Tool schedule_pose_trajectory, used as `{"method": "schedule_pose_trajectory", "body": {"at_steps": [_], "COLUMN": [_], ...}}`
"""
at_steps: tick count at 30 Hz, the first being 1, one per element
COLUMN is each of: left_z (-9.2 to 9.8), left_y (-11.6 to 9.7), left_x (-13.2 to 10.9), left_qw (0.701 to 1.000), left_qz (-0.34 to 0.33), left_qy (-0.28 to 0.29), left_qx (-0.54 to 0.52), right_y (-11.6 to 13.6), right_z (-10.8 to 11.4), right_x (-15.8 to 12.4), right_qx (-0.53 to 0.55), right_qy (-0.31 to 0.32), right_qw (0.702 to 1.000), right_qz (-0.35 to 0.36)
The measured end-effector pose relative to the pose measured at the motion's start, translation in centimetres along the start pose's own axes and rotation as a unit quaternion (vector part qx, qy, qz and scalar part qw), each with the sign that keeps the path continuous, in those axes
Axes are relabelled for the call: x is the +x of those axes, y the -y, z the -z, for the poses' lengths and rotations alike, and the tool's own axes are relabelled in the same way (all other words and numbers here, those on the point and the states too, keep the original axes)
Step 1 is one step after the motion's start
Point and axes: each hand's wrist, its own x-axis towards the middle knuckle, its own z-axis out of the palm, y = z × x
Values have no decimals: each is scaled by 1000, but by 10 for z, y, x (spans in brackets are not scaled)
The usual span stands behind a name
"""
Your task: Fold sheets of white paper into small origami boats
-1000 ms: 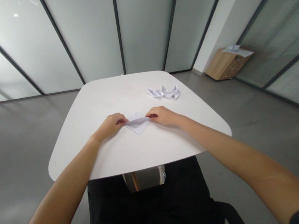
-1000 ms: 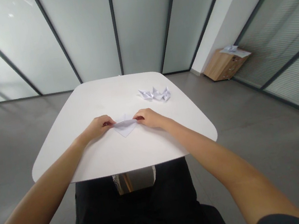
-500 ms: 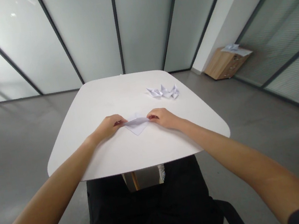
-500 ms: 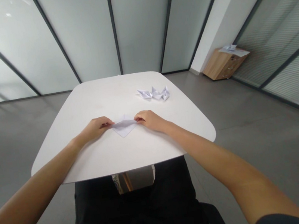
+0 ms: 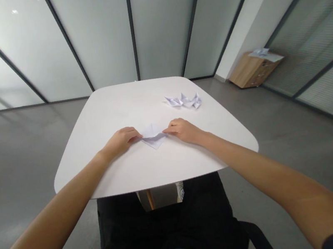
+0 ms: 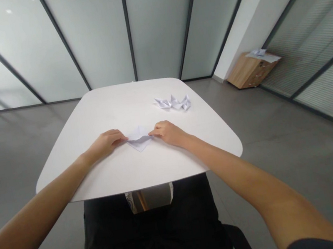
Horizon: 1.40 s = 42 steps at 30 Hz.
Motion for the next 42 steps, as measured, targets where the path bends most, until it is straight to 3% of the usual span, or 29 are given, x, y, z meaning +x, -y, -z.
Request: {"method": "schedule_pose_trajectory", "body": {"at_steps": [12, 18, 28, 34, 38, 42], "left_z": [7, -5, -15, -19, -20, -18], "left_y": [-12, -21, -14, -14, -14, -17], "left_x": [4, 12, 7, 8, 5, 5], "left_qw": [991, 992, 992, 990, 989, 989], "left_qz": [-25, -103, -110, -132, -133, -127], "left_qy": [31, 32, 57, 40, 55, 60], "left_qx": [127, 63, 30, 23, 41, 56], "right_y": [1, 5, 11, 46, 75, 86], "right_z": [0, 2, 4, 0, -12, -16], "right_x": [0, -1, 1, -4, -10, -12], "right_qx": [-19, -72, -63, -86, -73, -52], "right_qy": [-5, 19, 22, 39, 86, 107], "right_qw": [999, 997, 997, 996, 993, 991], "right_qz": [30, 37, 25, 5, -21, -59]}}
